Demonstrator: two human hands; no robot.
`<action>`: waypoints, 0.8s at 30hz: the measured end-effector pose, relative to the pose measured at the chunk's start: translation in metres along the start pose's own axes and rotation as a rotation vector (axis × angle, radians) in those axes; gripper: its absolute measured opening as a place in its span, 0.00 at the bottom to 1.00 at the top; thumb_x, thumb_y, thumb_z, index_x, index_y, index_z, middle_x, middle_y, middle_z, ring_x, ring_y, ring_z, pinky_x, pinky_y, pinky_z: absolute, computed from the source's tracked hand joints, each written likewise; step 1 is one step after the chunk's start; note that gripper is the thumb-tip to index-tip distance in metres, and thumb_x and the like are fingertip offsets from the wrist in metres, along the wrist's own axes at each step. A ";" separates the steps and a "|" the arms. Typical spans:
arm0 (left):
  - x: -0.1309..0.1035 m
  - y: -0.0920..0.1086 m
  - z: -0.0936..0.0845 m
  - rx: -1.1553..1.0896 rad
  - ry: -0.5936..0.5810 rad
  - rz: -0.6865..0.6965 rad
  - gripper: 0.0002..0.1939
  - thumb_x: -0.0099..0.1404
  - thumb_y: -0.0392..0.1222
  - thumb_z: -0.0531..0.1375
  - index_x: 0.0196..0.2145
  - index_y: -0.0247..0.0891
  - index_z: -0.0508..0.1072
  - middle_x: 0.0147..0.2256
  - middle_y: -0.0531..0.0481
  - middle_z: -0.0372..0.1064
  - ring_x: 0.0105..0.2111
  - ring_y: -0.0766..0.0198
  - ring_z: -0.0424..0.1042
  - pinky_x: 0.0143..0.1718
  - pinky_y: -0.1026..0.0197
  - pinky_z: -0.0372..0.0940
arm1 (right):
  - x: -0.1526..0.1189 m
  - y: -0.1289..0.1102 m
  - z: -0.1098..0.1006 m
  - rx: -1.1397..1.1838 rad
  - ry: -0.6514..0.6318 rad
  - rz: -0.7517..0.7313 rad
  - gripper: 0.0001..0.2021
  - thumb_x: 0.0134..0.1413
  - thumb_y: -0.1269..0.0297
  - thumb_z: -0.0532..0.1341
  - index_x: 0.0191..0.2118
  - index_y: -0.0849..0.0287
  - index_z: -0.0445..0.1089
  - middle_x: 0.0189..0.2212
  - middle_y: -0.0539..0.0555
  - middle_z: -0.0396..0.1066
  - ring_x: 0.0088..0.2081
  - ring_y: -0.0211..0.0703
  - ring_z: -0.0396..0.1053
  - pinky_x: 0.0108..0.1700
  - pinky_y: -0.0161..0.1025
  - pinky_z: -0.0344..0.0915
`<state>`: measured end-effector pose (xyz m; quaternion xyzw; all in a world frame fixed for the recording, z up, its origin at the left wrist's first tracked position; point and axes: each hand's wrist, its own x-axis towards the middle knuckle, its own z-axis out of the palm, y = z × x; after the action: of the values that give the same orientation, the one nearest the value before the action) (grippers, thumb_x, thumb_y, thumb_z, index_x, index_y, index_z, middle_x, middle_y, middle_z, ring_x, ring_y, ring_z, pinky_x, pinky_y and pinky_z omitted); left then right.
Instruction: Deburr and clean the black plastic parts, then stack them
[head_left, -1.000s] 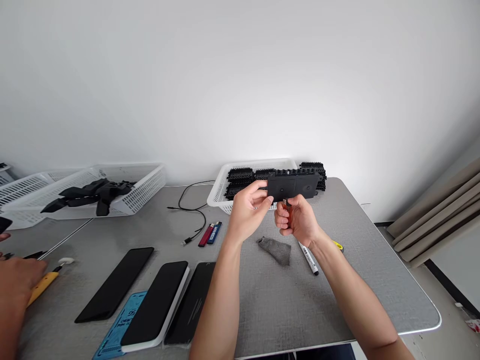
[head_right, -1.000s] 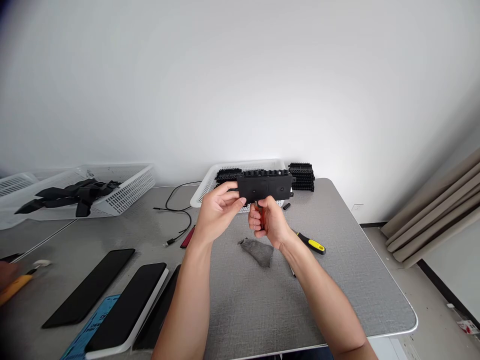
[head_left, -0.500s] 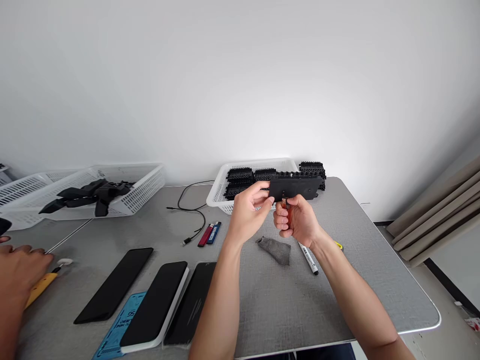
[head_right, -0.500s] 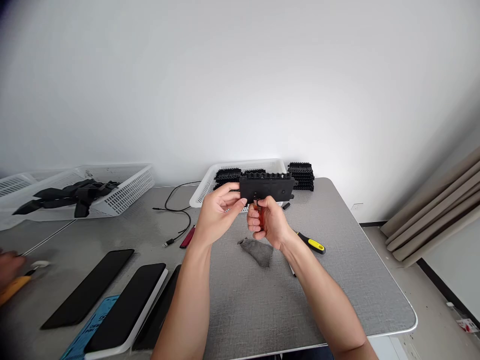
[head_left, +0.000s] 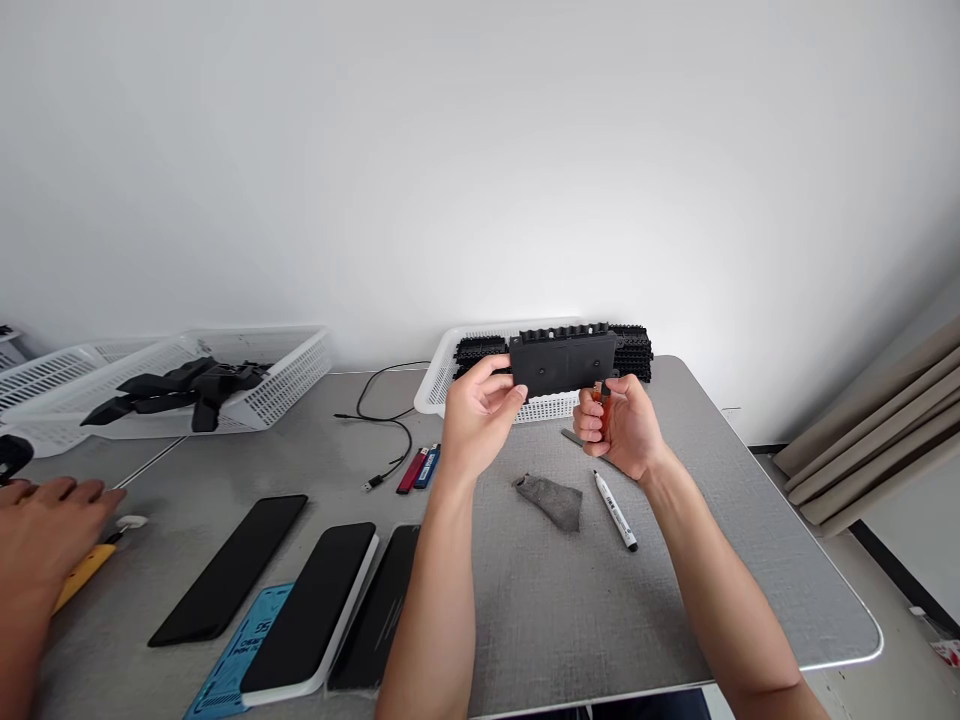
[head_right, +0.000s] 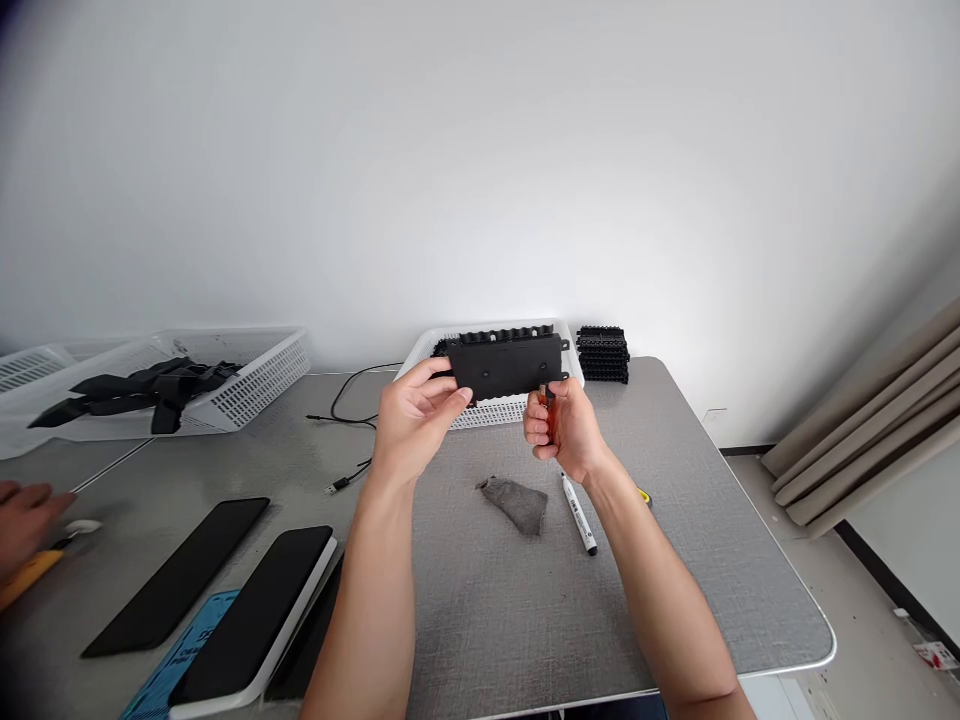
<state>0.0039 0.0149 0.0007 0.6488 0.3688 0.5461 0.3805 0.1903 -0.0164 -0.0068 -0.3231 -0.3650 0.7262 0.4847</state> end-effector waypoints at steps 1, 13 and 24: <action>0.000 0.001 0.000 0.001 0.000 -0.001 0.13 0.60 0.42 0.64 0.43 0.38 0.74 0.31 0.48 0.78 0.31 0.61 0.75 0.33 0.63 0.67 | 0.000 0.000 0.000 0.002 0.010 0.003 0.16 0.44 0.50 0.53 0.23 0.54 0.47 0.21 0.45 0.41 0.23 0.34 0.38 0.21 0.32 0.35; -0.003 0.007 0.000 0.025 -0.004 0.001 0.12 0.60 0.42 0.64 0.42 0.38 0.74 0.31 0.48 0.78 0.31 0.61 0.75 0.33 0.62 0.67 | 0.001 0.001 -0.004 0.017 0.021 0.038 0.13 0.43 0.53 0.52 0.24 0.54 0.47 0.22 0.45 0.41 0.22 0.34 0.37 0.21 0.32 0.34; 0.002 0.000 -0.001 -0.107 0.140 -0.049 0.15 0.56 0.39 0.66 0.42 0.38 0.74 0.30 0.50 0.78 0.29 0.64 0.75 0.37 0.62 0.69 | -0.014 -0.003 -0.012 -0.267 -0.149 -0.135 0.18 0.60 0.44 0.58 0.38 0.53 0.56 0.28 0.45 0.55 0.25 0.35 0.51 0.25 0.31 0.46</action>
<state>0.0027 0.0167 0.0018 0.5787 0.3807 0.5994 0.4011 0.2056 -0.0263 -0.0089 -0.3045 -0.5143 0.6589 0.4568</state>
